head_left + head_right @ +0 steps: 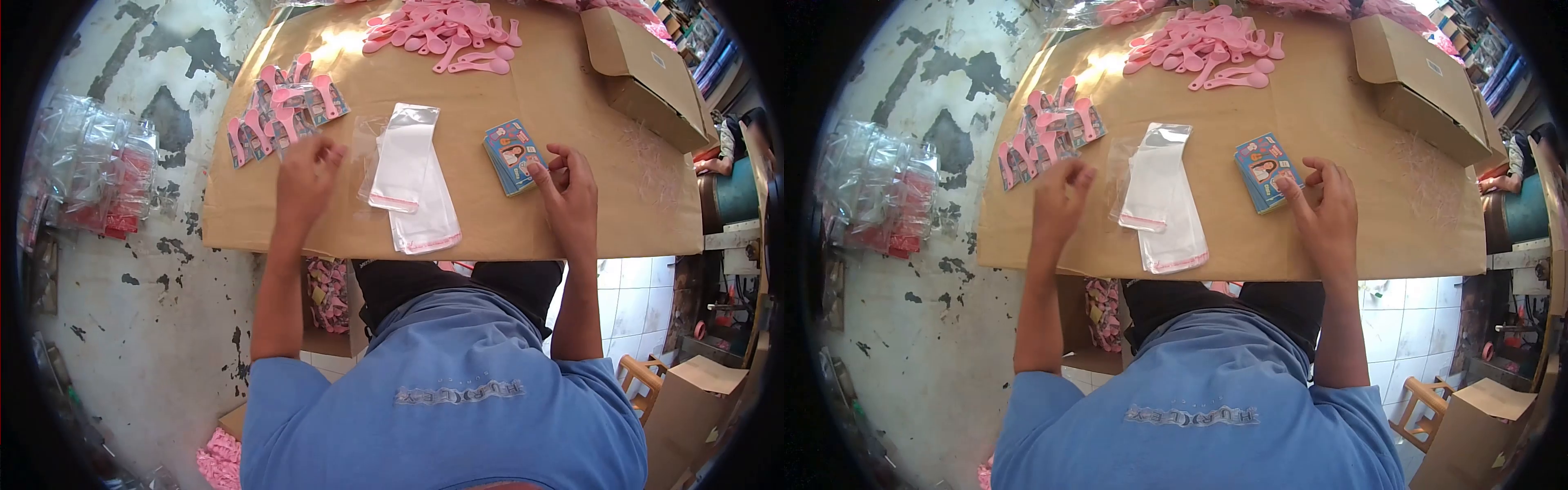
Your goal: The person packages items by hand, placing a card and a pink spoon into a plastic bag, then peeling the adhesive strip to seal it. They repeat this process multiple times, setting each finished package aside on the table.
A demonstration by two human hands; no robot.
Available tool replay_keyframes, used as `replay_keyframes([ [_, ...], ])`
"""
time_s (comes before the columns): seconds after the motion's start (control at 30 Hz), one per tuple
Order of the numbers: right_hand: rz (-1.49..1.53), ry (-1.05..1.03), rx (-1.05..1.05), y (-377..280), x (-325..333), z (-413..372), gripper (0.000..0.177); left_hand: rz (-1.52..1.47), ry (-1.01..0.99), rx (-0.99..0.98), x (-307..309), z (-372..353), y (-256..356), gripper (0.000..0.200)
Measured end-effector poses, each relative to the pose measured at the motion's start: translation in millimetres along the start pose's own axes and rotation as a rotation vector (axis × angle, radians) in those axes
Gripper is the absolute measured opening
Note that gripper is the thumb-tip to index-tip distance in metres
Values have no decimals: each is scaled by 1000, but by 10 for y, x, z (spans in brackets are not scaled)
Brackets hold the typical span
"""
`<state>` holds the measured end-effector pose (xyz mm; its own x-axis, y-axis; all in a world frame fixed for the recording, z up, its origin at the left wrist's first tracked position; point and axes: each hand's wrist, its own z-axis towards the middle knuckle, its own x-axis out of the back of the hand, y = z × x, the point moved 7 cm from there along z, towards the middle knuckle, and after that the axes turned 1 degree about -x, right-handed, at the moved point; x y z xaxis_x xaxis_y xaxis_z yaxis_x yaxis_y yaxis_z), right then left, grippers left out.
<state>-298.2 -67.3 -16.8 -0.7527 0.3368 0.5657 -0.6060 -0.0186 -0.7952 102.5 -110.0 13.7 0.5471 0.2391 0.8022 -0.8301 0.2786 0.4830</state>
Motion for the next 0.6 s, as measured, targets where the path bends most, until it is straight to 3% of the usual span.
replay_keyframes([
  [0.13, -65, -6, 38, -56, -55, 12, 41, 26, -54, 159, -227, -255, 183, 30],
  [0.23, -30, -28, -9, 8, -72, 28, 38, -116, -68, 229, -309, -289, 107, 29],
  [0.43, 251, 13, -62, 150, -93, 33, 31, -247, 114, 218, -314, -263, 16, 26],
  [0.6, 176, 11, -84, 140, -79, 14, 30, -122, -52, 210, -380, -155, 290, 27],
])
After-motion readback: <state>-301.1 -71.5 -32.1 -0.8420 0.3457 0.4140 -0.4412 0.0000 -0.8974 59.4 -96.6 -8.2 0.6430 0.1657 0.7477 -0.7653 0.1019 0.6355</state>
